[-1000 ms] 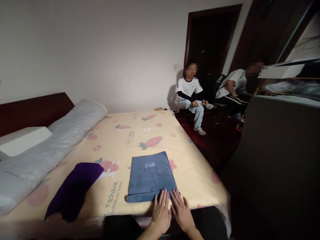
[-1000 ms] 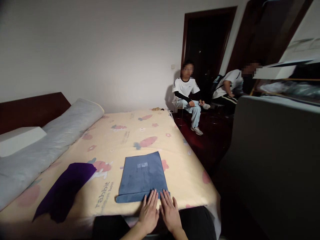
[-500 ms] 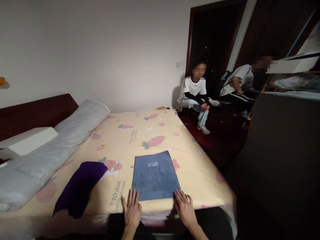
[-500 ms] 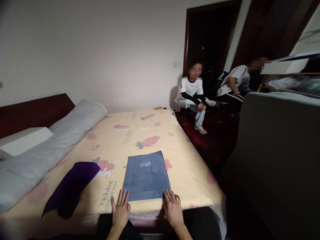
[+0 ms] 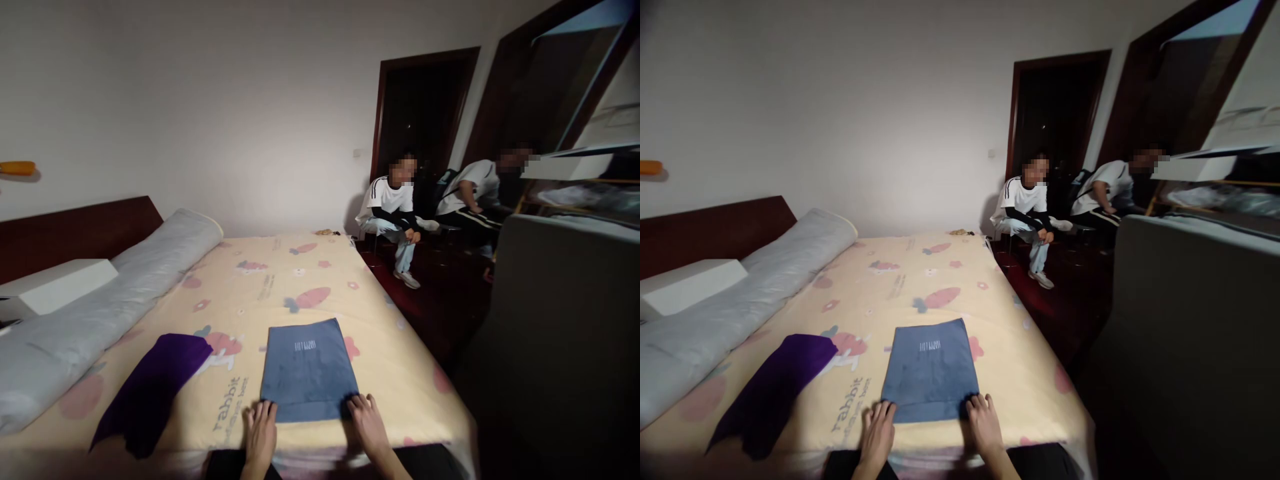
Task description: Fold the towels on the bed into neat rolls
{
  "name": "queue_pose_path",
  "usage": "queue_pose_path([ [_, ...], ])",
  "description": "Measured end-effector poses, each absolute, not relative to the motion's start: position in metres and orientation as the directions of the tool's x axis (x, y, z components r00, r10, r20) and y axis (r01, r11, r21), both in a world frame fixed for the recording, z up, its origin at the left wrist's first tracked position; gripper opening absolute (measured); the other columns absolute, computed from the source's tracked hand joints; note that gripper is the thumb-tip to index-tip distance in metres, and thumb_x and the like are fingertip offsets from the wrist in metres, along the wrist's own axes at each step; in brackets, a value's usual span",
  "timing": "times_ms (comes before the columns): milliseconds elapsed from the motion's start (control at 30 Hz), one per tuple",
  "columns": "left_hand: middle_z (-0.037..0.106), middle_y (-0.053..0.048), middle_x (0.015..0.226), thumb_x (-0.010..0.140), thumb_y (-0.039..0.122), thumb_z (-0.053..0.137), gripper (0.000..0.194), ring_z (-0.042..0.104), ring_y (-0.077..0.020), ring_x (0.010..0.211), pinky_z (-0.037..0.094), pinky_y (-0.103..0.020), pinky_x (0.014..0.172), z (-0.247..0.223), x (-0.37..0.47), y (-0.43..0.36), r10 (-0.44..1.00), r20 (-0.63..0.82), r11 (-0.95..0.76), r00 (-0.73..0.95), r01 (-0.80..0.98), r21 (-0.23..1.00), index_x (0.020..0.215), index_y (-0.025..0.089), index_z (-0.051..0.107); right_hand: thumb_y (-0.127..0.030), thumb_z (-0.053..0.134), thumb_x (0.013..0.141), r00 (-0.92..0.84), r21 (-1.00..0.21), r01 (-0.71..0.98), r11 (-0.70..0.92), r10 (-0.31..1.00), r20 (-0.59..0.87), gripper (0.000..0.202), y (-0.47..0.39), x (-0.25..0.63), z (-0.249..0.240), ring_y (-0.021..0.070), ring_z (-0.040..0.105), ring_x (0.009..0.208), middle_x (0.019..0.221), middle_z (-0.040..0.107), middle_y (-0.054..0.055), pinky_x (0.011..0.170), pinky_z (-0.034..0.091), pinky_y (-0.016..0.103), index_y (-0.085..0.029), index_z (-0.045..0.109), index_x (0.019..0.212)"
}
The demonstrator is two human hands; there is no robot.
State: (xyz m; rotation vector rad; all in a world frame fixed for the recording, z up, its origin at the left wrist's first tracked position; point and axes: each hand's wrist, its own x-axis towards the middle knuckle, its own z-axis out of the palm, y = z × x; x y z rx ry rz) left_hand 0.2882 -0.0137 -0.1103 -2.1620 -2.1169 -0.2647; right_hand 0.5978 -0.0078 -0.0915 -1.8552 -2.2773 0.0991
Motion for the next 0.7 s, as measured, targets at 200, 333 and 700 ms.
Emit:
queue_pose_path([
  [200,0.073,0.002,0.101,0.076,0.002,0.046,0.041,0.059,-0.0189,0.11,0.03,-0.041,0.1,-0.067,0.293,-0.012,0.983,0.133,0.094,-0.128,0.966,0.239,0.092,0.03,0.071,-0.006,0.045,0.078,-0.201,-0.306,0.92,0.244,0.965,0.167,0.03,-0.007,0.612,-0.073,0.0234,0.057,0.097,0.097,0.068,0.005,0.088,0.034,0.038,-0.022,0.07,0.085],
  [333,0.074,0.001,0.1,0.071,0.0,0.045,0.042,0.06,-0.0201,0.11,0.03,-0.043,0.1,-0.059,0.297,-0.024,0.965,0.078,0.218,-0.251,0.929,0.298,0.089,0.029,0.07,-0.015,0.046,0.078,-0.177,-0.412,0.883,0.226,0.972,0.155,0.024,-0.01,0.615,-0.064,0.0244,0.057,0.095,0.092,0.069,0.005,0.085,0.035,0.038,-0.022,0.068,0.081],
  [700,0.076,-0.001,0.09,0.07,0.017,0.053,0.021,0.068,-0.0191,0.091,0.049,-0.029,0.084,-0.084,0.249,-0.025,0.95,-0.027,0.263,-0.31,0.755,0.601,0.08,0.024,0.07,-0.035,0.048,0.067,0.056,-0.762,0.648,-0.007,0.998,0.039,0.035,-0.009,0.642,-0.105,0.0231,0.067,0.081,0.088,0.074,0.004,0.077,0.049,0.032,-0.023,0.069,0.092],
])
